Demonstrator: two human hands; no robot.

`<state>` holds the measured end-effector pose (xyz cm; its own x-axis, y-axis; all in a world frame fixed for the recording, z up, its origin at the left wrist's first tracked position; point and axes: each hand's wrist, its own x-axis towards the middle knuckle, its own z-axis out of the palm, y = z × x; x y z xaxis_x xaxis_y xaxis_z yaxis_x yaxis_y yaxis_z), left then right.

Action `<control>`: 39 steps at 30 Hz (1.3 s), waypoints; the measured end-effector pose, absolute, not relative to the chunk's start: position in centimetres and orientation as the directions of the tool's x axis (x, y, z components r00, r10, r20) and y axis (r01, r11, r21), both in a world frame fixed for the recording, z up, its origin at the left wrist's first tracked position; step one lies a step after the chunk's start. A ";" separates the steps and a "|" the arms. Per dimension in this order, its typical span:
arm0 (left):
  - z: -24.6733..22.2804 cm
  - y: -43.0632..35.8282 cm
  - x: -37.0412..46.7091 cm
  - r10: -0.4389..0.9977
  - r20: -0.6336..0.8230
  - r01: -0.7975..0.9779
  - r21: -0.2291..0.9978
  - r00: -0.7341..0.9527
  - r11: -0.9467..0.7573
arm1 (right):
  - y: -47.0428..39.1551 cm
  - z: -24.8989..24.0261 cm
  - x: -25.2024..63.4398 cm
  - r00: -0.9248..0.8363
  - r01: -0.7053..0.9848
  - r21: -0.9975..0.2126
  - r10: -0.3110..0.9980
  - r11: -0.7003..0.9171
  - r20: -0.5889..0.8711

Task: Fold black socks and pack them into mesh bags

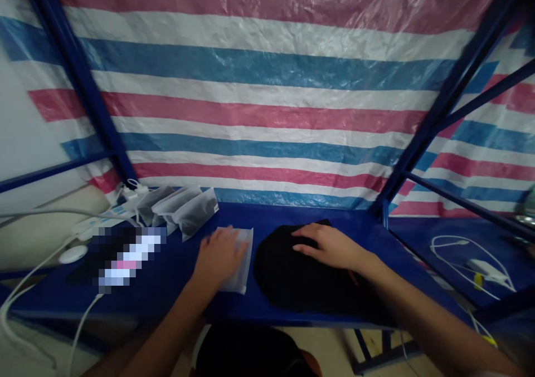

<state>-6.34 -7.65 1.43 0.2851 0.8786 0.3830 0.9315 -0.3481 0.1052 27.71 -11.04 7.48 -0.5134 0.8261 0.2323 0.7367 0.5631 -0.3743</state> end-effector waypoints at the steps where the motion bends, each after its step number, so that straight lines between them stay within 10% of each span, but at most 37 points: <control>1: 3.0 -6.1 -7.1 0.857 0.455 0.950 0.066 0.243 -0.305 | -10.2 8.0 26.8 -0.535 0.711 -0.385 0.808 0.589 0.248; 4: 6.9 -0.7 -10.2 0.781 0.624 0.998 0.028 0.031 -0.062 | -7.8 9.2 24.8 -0.562 0.631 -0.458 0.776 0.627 0.288; 8: 8.3 4.8 -12.6 0.918 0.384 0.994 0.083 -0.097 0.070 | -4.1 9.1 23.6 -0.498 0.556 -0.596 0.807 0.579 0.318; 16: 4.6 5.5 -5.2 0.837 0.449 0.846 0.269 0.313 -0.461 | 2.7 2.1 21.9 -0.185 0.559 -0.746 0.931 0.362 0.313; 30: 1.6 1.3 -1.3 0.627 0.508 0.604 0.238 0.590 -0.761 | -0.4 -0.7 20.5 -0.407 0.716 -0.392 0.802 0.578 0.438; 39: 2.4 1.9 -6.2 0.708 0.597 0.750 0.253 0.376 -0.611 | 0.2 0.0 23.6 -0.188 0.837 -0.368 0.845 0.404 0.500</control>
<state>-6.22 1.89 2.39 0.3758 0.7085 0.5974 0.7500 -0.6111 0.2530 23.57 0.23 0.00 -0.1881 0.8451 0.5004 0.8371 0.4044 -0.3684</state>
